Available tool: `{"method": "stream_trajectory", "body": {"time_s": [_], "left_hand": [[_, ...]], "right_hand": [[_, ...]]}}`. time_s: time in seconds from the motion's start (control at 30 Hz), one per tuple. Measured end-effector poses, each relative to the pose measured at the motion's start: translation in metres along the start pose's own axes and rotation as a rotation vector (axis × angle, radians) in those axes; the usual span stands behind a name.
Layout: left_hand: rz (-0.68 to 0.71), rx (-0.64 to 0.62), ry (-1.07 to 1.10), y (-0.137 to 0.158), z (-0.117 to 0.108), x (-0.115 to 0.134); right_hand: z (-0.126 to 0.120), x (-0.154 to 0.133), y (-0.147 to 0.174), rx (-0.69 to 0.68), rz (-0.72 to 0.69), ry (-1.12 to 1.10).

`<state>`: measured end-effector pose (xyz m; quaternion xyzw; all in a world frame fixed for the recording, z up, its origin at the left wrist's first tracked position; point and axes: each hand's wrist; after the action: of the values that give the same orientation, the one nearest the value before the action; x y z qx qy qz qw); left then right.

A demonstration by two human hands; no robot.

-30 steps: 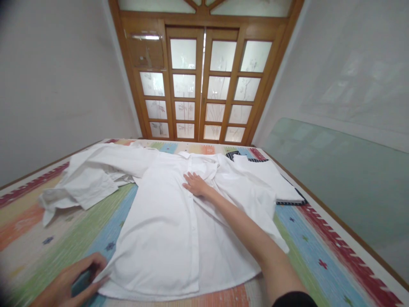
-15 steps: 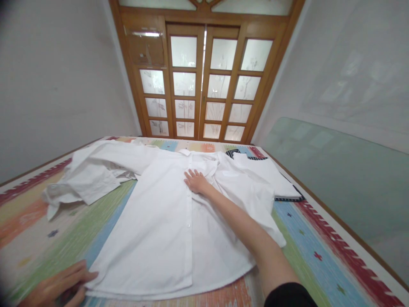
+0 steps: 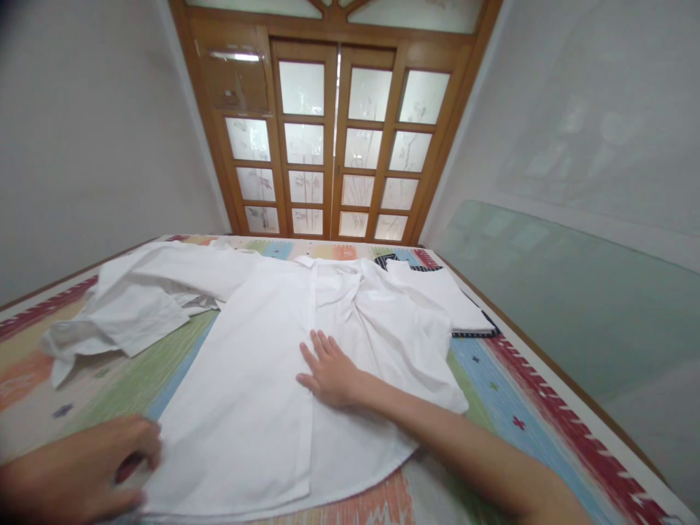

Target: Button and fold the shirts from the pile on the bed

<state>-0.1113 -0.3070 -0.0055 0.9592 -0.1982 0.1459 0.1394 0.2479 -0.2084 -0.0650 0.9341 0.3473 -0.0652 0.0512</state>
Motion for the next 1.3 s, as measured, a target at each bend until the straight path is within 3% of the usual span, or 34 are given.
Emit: {"method": "stream_trajectory", "body": {"time_s": [0.03, 0.1, 0.17, 0.23, 0.37, 0.5, 0.6, 0.73, 0.9, 0.97, 1.1, 1.3], "left_hand": [[0.055, -0.090, -0.005, -0.014, -0.012, 0.013], [0.163, -0.149, -0.025, -0.049, -0.031, 0.037], [0.245, -0.135, -0.062, -0.095, -0.043, 0.055], [0.272, -0.042, -0.112, -0.146, -0.045, 0.064], [0.161, 0.088, -0.248, -0.243, -0.035, 0.062], [-0.037, 0.104, -0.288, -0.300, -0.021, 0.054], [-0.118, 0.102, -0.235, -0.317, -0.012, 0.049], [-0.114, 0.130, -0.194, -0.326, -0.002, 0.041], [-0.102, 0.218, -0.176, -0.332, 0.005, 0.034], [-0.096, 0.241, -0.163, -0.332, 0.008, 0.031], [-0.074, 0.323, -0.145, -0.331, 0.012, 0.028], [-0.019, 0.394, -0.168, -0.333, 0.016, 0.030]], "right_hand": [[0.004, -0.005, 0.008, 0.039, -0.007, -0.002], [0.010, -0.014, 0.021, 0.102, -0.019, -0.004], [0.013, -0.019, 0.029, 0.137, -0.031, -0.004], [0.013, -0.021, 0.032, 0.150, -0.037, -0.002], [0.012, -0.021, 0.031, 0.164, -0.020, 0.001], [0.013, -0.022, 0.030, 0.177, -0.008, -0.009], [0.014, -0.022, 0.031, 0.167, -0.012, -0.011], [0.009, -0.020, 0.031, 0.136, -0.018, -0.031], [-0.029, -0.004, 0.030, -0.053, -0.125, -0.070], [-0.048, 0.015, 0.032, -0.055, -0.088, -0.067], [-0.072, 0.084, 0.046, 0.083, 0.246, 0.007], [-0.069, 0.193, 0.096, 0.256, 0.869, 0.136]]}}
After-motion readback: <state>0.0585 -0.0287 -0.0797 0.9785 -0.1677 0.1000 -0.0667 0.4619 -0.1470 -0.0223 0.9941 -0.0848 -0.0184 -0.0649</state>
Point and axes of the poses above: each hand's wrist, its own y-axis away from the middle knuckle, its own z-axis out of the palm, x = y × z, and after that the axes turned 6 degrees about -x, right-handed
